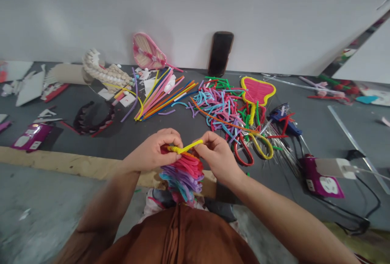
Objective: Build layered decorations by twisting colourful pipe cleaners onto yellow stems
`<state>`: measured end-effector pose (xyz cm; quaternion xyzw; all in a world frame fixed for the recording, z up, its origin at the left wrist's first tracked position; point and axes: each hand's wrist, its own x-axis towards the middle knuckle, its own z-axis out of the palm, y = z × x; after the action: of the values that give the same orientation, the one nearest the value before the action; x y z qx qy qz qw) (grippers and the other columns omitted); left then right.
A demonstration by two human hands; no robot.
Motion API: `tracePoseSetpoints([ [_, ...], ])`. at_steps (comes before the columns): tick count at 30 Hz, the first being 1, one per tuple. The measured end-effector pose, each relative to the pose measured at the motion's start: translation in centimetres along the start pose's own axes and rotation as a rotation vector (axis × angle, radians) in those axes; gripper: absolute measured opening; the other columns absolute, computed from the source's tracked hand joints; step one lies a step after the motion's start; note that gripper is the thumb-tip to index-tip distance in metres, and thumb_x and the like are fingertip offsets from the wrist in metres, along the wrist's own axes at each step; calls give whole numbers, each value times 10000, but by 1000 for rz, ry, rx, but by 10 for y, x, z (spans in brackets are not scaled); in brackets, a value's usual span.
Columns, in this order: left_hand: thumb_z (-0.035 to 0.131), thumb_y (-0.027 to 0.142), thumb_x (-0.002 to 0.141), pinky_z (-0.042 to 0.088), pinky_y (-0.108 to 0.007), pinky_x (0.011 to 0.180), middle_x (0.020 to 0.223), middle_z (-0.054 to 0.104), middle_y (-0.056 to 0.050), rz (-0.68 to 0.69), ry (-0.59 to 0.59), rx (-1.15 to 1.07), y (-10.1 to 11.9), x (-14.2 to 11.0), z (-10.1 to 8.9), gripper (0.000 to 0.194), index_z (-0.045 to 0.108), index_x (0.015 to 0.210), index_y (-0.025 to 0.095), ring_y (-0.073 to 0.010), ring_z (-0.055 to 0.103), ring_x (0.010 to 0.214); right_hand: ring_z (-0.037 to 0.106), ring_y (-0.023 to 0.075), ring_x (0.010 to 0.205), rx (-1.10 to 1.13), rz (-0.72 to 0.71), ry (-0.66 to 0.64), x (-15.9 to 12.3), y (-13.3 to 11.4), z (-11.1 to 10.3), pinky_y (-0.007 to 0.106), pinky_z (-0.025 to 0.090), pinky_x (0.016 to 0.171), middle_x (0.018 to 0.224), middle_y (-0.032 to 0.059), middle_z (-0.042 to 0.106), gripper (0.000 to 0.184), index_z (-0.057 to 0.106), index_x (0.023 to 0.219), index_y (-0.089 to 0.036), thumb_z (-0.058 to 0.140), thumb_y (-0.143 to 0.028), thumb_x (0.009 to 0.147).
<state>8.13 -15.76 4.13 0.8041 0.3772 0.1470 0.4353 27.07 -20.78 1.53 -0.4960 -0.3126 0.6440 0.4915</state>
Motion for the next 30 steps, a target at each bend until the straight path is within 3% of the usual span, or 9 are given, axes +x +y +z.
tracePoseSetpoints([
  [7, 600, 175, 734, 372, -312, 902, 927, 636, -5, -4, 8, -18, 0, -1, 1, 116, 651, 839, 185, -166, 555, 925, 439, 54, 428, 107, 199, -125, -5, 4, 4, 178, 357, 431, 560, -65, 569, 358, 527, 690, -190, 817, -396, 644],
  [12, 614, 184, 738, 389, -311, 895, 932, 647, -11, -10, -4, -36, -1, -1, 0, 113, 660, 841, 189, -170, 565, 930, 443, 57, 464, -69, 128, -282, 5, 0, -6, 194, 367, 461, 567, -56, 547, 322, 593, 699, -170, 783, -429, 701],
  [16, 663, 242, 756, 408, -299, 874, 949, 647, -24, -16, 16, -36, -3, -1, 1, 126, 675, 867, 182, -173, 576, 926, 584, 120, 665, -402, -74, -465, 17, -16, -22, 239, 466, 603, 779, 11, 659, 253, 672, 894, -171, 711, -395, 785],
  [18, 671, 270, 766, 416, -297, 865, 944, 653, -28, -27, 40, -18, -4, 0, 2, 140, 678, 870, 178, -172, 580, 912, 624, 148, 774, -523, -268, -352, 15, -27, -26, 264, 494, 672, 914, 31, 679, 248, 640, 1031, -203, 670, -337, 824],
  [20, 665, 269, 771, 413, -303, 873, 942, 661, -26, -32, 42, 17, -4, 1, 2, 139, 682, 876, 180, -175, 582, 919, 630, 154, 798, -691, -523, -191, 6, -38, -23, 275, 492, 694, 917, 33, 677, 171, 622, 1020, -217, 616, -295, 868],
  [24, 621, 202, 763, 365, -336, 938, 931, 676, -8, -24, 47, 83, -1, 2, 5, 151, 690, 897, 201, -179, 584, 948, 614, 188, 790, -1298, -974, -234, -21, -46, -4, 325, 442, 725, 863, 42, 702, 133, 663, 912, -196, 659, -314, 851],
  [27, 589, 182, 760, 336, -344, 971, 908, 684, 5, -1, 71, 102, 1, 1, 7, 173, 692, 895, 215, -176, 584, 959, 602, 196, 737, -1594, -1077, -115, -32, -41, 10, 348, 385, 704, 814, 42, 713, 123, 681, 843, -181, 626, -285, 876],
  [30, 583, 194, 766, 333, -336, 971, 907, 687, 9, 11, 68, 102, 1, -1, 8, 177, 694, 902, 218, -174, 584, 958, 596, 190, 728, -1632, -1066, -52, -34, -35, 14, 346, 374, 719, 811, 33, 712, 127, 682, 839, -182, 582, -230, 902],
])
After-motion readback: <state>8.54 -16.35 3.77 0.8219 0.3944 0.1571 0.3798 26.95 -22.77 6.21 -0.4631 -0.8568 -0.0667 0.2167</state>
